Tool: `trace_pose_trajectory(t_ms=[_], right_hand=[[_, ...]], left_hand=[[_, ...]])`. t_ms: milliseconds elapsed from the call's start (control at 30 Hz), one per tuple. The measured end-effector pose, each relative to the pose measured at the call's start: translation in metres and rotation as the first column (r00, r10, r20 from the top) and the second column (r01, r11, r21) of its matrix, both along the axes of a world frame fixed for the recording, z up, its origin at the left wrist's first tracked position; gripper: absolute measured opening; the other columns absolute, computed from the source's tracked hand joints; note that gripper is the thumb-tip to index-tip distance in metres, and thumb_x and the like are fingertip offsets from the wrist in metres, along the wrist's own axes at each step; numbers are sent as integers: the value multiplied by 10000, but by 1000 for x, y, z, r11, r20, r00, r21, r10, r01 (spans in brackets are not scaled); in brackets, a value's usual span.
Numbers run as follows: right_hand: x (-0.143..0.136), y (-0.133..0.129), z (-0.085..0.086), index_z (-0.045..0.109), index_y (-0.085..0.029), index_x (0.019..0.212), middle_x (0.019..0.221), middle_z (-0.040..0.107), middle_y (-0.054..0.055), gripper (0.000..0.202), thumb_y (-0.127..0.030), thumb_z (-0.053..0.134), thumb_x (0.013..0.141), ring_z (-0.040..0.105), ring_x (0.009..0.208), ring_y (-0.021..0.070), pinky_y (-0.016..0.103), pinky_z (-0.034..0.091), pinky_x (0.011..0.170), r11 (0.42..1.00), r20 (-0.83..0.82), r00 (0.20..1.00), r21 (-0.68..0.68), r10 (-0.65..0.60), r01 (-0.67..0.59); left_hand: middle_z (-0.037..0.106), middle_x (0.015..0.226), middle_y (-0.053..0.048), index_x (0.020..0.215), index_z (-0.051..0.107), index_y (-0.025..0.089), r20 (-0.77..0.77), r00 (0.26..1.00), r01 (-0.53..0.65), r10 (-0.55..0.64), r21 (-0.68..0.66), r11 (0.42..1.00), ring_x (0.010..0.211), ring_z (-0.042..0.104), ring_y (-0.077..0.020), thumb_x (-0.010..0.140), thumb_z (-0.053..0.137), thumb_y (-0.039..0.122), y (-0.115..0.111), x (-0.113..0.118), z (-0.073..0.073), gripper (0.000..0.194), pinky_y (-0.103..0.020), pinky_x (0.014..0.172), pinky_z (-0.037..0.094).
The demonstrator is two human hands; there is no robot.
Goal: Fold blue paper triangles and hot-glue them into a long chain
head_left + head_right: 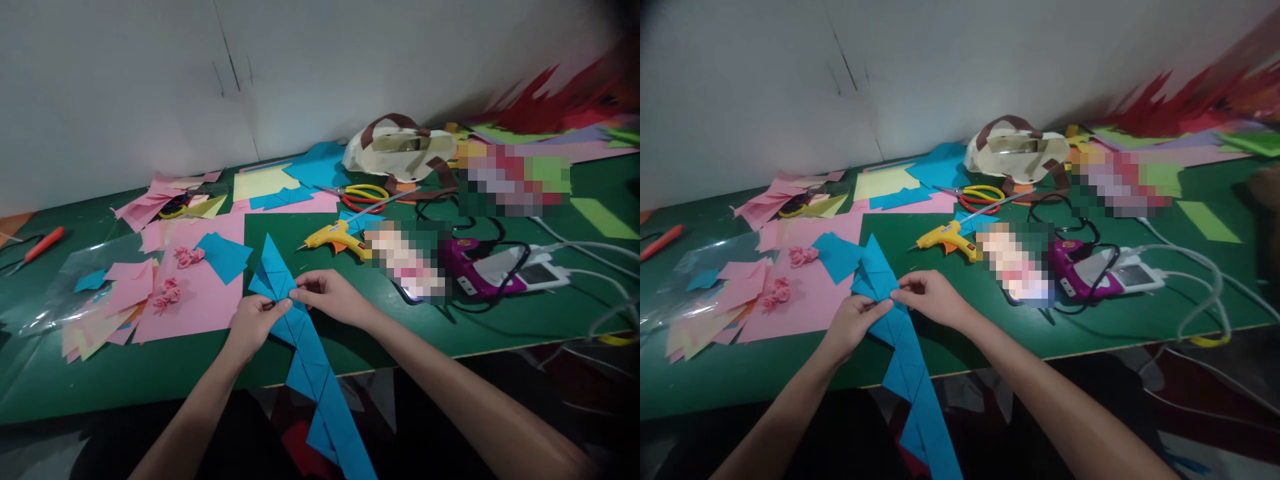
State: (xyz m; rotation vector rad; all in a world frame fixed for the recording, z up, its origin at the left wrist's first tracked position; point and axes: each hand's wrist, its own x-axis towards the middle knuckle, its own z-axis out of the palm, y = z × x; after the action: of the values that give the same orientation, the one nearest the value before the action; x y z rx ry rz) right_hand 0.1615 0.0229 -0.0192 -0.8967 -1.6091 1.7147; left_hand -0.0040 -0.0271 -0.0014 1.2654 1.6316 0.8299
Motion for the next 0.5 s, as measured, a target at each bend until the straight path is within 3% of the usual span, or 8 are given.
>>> trace_pose_trajectory(t_ms=[200, 500], right_hand=[[-3, -6, 4, 545, -161, 601, 525, 477, -43, 332, -454, 676, 688, 421, 500, 77, 213, 306, 471, 994, 98, 991, 81, -86, 78], [-6, -10, 4, 532, -171, 594, 521, 466, -44, 334, -456, 678, 689, 423, 489, 78, 212, 319, 457, 988, 50, 989, 76, -139, 135]], left_hand=[[179, 467, 71, 429, 237, 206, -55, 996, 76, -76, -10, 997, 451, 176, -61, 623, 609, 505, 0, 0, 0, 515, -232, 429, 122], [247, 463, 70, 449, 308, 194, -16, 1000, 15, -15, -5, 1000, 461, 248, -66, 602, 654, 524, -3, 3, 2, 502, -213, 428, 182]])
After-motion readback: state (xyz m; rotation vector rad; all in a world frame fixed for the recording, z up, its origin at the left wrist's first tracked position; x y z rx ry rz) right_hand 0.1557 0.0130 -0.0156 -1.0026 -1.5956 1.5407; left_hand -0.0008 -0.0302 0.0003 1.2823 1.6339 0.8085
